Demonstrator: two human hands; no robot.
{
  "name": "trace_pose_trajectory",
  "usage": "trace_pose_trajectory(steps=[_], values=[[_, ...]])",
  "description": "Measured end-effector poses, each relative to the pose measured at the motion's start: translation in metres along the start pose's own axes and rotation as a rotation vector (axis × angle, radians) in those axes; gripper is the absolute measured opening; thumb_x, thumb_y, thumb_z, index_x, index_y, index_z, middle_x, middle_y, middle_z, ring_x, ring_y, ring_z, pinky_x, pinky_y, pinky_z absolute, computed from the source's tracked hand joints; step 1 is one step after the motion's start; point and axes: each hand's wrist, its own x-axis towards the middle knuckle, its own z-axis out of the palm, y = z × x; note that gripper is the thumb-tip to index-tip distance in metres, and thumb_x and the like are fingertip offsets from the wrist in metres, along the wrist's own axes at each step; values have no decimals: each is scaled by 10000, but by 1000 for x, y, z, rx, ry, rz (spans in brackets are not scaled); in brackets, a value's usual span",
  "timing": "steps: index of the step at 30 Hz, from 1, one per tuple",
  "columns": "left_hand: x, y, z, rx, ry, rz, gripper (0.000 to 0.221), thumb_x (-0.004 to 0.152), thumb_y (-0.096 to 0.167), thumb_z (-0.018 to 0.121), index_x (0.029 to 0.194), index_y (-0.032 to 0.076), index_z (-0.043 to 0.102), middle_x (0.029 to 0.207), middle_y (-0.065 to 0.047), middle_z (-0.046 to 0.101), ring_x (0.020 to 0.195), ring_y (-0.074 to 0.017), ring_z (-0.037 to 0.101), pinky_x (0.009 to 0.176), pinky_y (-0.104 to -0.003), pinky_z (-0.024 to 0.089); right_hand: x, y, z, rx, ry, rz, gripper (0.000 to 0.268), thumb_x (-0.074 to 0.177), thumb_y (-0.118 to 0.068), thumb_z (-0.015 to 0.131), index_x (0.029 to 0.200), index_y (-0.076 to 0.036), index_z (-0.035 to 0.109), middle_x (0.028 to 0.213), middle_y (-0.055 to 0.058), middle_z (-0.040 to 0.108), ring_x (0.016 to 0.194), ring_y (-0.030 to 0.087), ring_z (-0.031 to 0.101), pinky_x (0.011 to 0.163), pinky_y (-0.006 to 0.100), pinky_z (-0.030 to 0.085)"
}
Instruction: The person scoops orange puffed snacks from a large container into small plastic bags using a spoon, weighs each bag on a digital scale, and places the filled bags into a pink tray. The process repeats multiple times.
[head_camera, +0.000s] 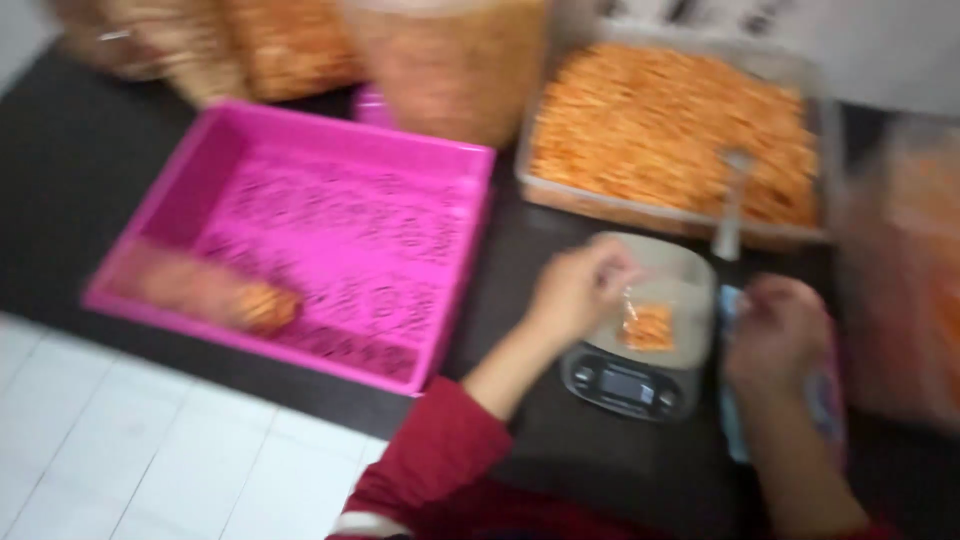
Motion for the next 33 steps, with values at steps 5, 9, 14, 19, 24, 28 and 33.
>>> trace_pose_trajectory(steps=[5,9,14,19,24,28,33], values=[[-29,54,-68,-63,74,-66,276,913,199,695,1149,209,552,903,25,716,804,-164,711,745,-306,527,15,17,-16,-45,-132,-28,33,857,-118,570,856,-137,597,838,12,559,759,85,537,653,190,412],[-51,75,-150,92,124,48,466,927,73,601,1367,209,534,1165,-37,723,1007,-221,688,879,-354,552,18,28,-54,-822,-456,-567,151,1170,210,427,1199,70,475,1158,195,461,1066,281,458,978,352,364],[-71,79,-260,435,197,-181,128,978,189,598,1045,144,697,940,-35,727,860,-177,699,748,-325,588,16,33,-60,-771,-593,-721,196,1182,198,478,1367,175,417,1274,284,471,1111,347,479,1004,380,368],[-82,55,-311,620,205,-593,174,1010,186,613,896,97,709,844,-73,761,709,-174,743,665,-288,653,37,69,-64,-354,-297,-244,123,1318,-206,384,1231,-182,468,1199,-14,468,1015,63,456,883,175,392],[-98,6,-326,838,120,-745,128,858,256,628,902,207,738,838,-8,748,760,-272,700,625,-442,528,26,47,-65,-358,-420,-131,158,1318,-230,308,1274,-234,460,1255,-77,439,1058,15,436,936,99,379],[-106,-18,-329,1037,127,-701,273,918,436,676,746,231,729,694,34,722,702,-233,681,923,-521,400,32,44,-66,-486,-717,-595,332,1173,107,344,1505,117,338,1433,183,360,1206,178,381,1016,257,357],[-105,-16,-335,1190,146,-871,235,836,239,603,604,204,606,579,42,570,629,-205,521,898,-453,305,57,76,-77,-121,-397,-98,118,1255,-266,462,1199,-274,565,1196,-111,528,985,-37,526,925,61,431]])
